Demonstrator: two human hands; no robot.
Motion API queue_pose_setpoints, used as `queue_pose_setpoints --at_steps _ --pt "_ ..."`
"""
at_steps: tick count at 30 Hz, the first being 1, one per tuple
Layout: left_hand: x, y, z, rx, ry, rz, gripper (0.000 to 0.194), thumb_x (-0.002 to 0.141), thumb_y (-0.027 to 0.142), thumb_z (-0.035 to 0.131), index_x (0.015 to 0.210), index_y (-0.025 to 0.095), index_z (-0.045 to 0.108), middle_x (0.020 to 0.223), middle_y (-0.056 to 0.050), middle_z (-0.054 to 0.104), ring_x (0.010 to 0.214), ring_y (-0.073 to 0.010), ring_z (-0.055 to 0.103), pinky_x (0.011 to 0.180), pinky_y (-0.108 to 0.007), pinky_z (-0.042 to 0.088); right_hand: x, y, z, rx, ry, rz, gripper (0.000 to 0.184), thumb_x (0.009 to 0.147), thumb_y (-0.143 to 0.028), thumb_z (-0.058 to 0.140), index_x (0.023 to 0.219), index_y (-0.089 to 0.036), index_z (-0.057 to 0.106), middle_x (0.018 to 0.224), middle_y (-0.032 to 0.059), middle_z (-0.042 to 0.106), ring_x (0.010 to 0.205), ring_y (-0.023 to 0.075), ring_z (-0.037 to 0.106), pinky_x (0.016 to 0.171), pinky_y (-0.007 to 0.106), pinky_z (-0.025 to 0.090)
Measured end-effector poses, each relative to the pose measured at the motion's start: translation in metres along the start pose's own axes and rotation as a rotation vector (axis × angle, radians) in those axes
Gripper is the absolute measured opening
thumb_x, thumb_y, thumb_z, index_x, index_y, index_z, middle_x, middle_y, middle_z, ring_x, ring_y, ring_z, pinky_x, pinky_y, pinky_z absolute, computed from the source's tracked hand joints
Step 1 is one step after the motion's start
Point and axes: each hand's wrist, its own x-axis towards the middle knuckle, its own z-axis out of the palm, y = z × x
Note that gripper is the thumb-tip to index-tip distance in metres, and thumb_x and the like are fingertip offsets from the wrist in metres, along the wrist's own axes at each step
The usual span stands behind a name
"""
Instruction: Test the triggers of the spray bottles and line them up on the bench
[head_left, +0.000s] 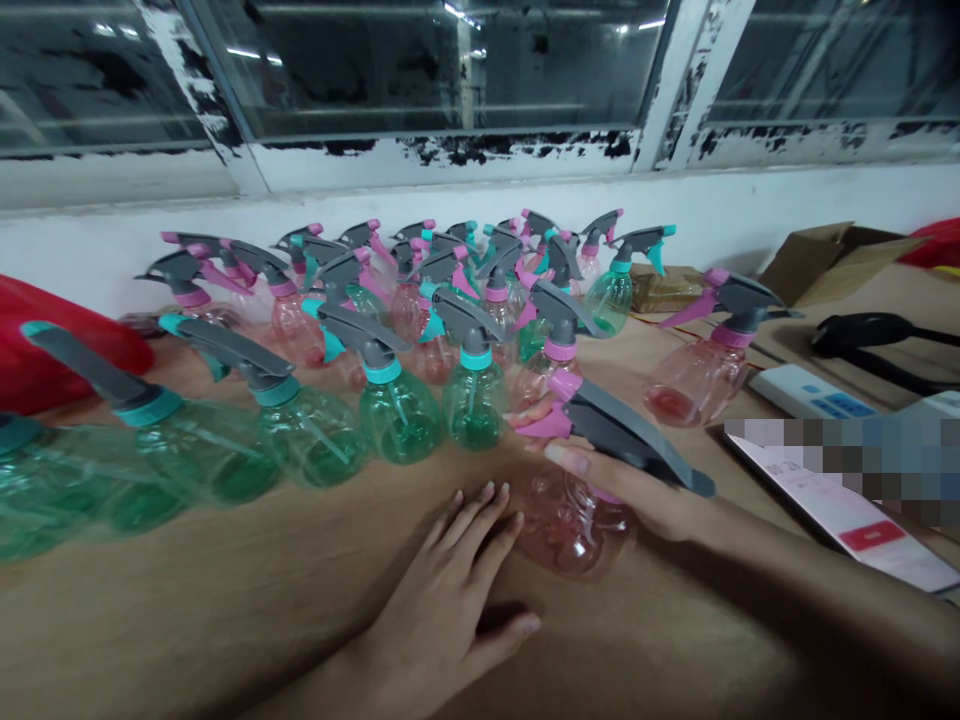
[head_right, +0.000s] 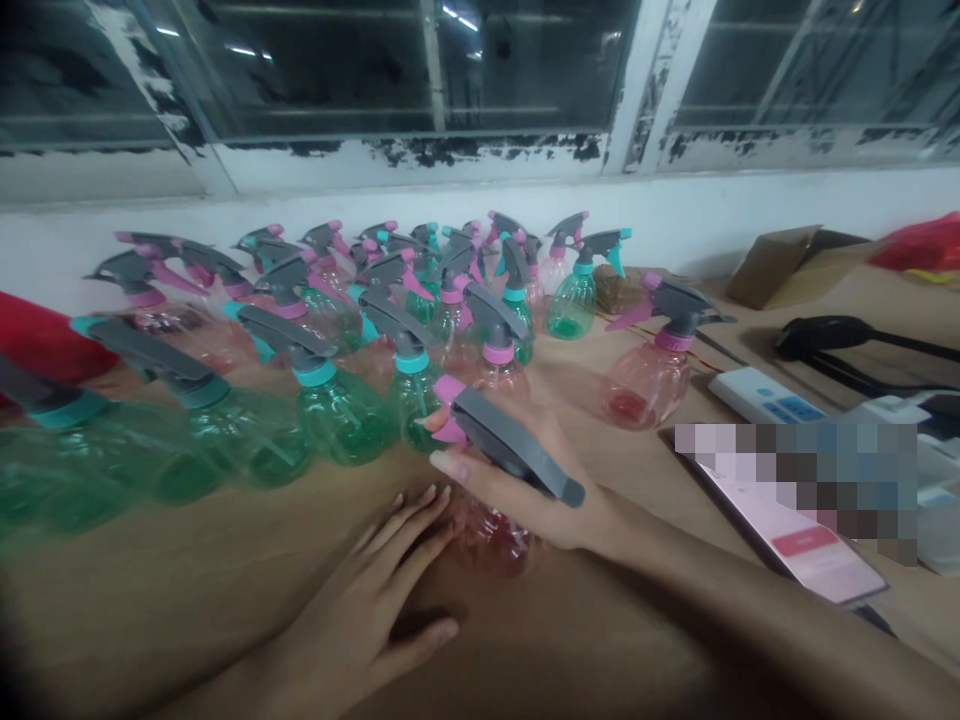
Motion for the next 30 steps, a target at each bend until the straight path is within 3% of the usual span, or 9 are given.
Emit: queue_pose_setpoints --at_steps 9,14,22,30 --pt "0.000 0.001 0.000 0.002 -0.028 -0.006 0.064 0.091 0.053 0.050 0.142 0.016 0.034 0.150 -0.012 0.027 0.137 -0.0300 0.025 0.108 -0.049 0.028 0.002 -0.012 0.002 -0.021 0.021 0.008 0.032 0.090 -0.037 0.053 0.120 -0.029 0.060 0.115 0.0031 0.067 0.110 0.0194 0.061 0.104 0.039 0.040" --pt "0.000 0.000 0.001 -0.017 -0.025 -0.012 0.065 0.091 0.052 0.051 0.142 0.016 0.034 0.150 -0.011 0.027 0.137 -0.0306 0.025 0.108 -0.048 0.029 0.000 -0.005 0.001 -0.021 0.023 0.021 0.028 0.090 -0.038 0.053 0.115 -0.031 0.063 0.120 0.0009 0.065 0.113 0.0194 0.060 0.103 0.037 0.042" --pt "-0.001 0.001 0.001 0.004 -0.016 0.001 0.064 0.092 0.052 0.049 0.141 0.014 0.035 0.151 -0.013 0.026 0.137 -0.0304 0.024 0.107 -0.049 0.029 0.001 -0.012 0.001 -0.050 0.050 0.017 0.027 0.088 -0.042 0.055 0.112 -0.031 0.064 0.110 0.0015 0.069 0.099 0.0179 0.066 0.095 0.033 0.047" --pt "0.000 0.001 0.001 -0.001 -0.030 -0.005 0.064 0.092 0.052 0.050 0.141 0.014 0.035 0.151 -0.012 0.026 0.138 -0.0310 0.023 0.108 -0.050 0.028 0.000 0.002 -0.001 -0.011 0.003 0.003 0.031 0.091 -0.036 0.052 0.121 -0.030 0.058 0.117 0.0012 0.067 0.109 0.0185 0.061 0.101 0.034 0.043"
